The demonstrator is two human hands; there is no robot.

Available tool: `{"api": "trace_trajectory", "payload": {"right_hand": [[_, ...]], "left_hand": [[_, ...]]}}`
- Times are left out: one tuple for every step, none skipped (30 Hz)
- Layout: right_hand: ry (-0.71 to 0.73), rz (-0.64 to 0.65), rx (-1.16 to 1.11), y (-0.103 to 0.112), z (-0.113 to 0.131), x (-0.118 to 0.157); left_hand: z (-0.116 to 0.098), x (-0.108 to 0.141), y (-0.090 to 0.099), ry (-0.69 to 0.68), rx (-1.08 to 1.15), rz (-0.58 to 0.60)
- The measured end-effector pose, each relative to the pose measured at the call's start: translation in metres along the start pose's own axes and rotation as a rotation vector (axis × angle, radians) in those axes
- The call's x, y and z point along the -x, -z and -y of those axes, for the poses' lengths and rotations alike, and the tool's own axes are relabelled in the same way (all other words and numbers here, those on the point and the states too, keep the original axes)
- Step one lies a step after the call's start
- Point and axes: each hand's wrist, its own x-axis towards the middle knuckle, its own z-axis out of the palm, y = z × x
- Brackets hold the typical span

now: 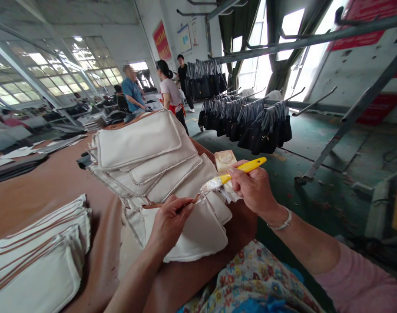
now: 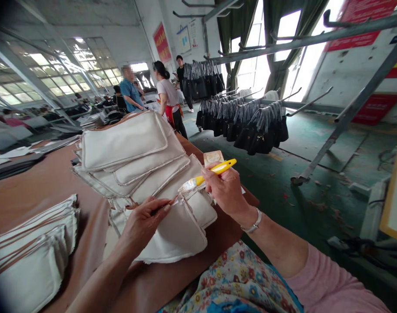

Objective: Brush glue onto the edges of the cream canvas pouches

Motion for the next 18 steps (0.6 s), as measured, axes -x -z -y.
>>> {"api": "trace_trajectory", "payload": {"right_hand": [[0.004,0.018,0.013,0.001,0.002,0.002],[0.013,0.050,0.038,0.001,0.004,0.004],[0.024,0.079,0.067,0.002,0.005,0.005],[0.034,0.091,0.092,0.002,0.006,0.005],[0.044,0.076,0.103,0.003,0.005,0.005],[0.050,0.038,0.097,0.005,0.004,0.003],[0.050,-0.007,0.077,0.006,0.002,0.001],[0.039,-0.043,0.053,0.008,0.000,-0.002],[0.021,-0.063,0.026,0.008,-0.003,-0.004],[-0.004,-0.056,-0.004,0.008,-0.005,-0.005],[-0.038,-0.024,-0.038,0.008,-0.007,-0.005],[-0.084,0.029,-0.077,0.007,-0.008,-0.004],[-0.136,0.088,-0.119,0.005,-0.008,-0.002],[-0.189,0.146,-0.165,0.004,-0.007,0.000],[-0.237,0.191,-0.210,0.003,-0.005,0.002],[-0.274,0.217,-0.248,0.004,-0.002,0.003],[-0.295,0.221,-0.281,0.005,0.000,0.003],[-0.298,0.203,-0.302,0.007,0.003,0.003]], "left_hand": [[0.000,0.001,0.000,-0.001,0.001,0.001],[0.000,0.001,-0.001,-0.005,0.003,0.003],[-0.001,0.003,-0.001,-0.012,0.008,0.005],[-0.001,0.004,-0.002,-0.020,0.017,0.004],[-0.002,0.006,-0.003,-0.029,0.028,0.003],[-0.002,0.008,-0.003,-0.040,0.039,0.000],[-0.003,0.011,-0.004,-0.053,0.050,-0.002],[-0.004,0.014,-0.004,-0.066,0.057,-0.001],[-0.004,0.017,-0.004,-0.080,0.058,0.004],[-0.004,0.019,-0.005,-0.094,0.054,0.012],[-0.005,0.021,-0.005,-0.105,0.048,0.019],[-0.004,0.023,-0.005,-0.110,0.040,0.021],[-0.004,0.024,-0.005,-0.111,0.033,0.018],[-0.004,0.024,-0.005,-0.108,0.027,0.011],[-0.003,0.025,-0.005,-0.103,0.023,0.003],[-0.002,0.025,-0.005,-0.098,0.021,-0.001],[-0.002,0.025,-0.005,-0.094,0.019,-0.002],[-0.001,0.025,-0.004,-0.093,0.017,-0.005]]}}
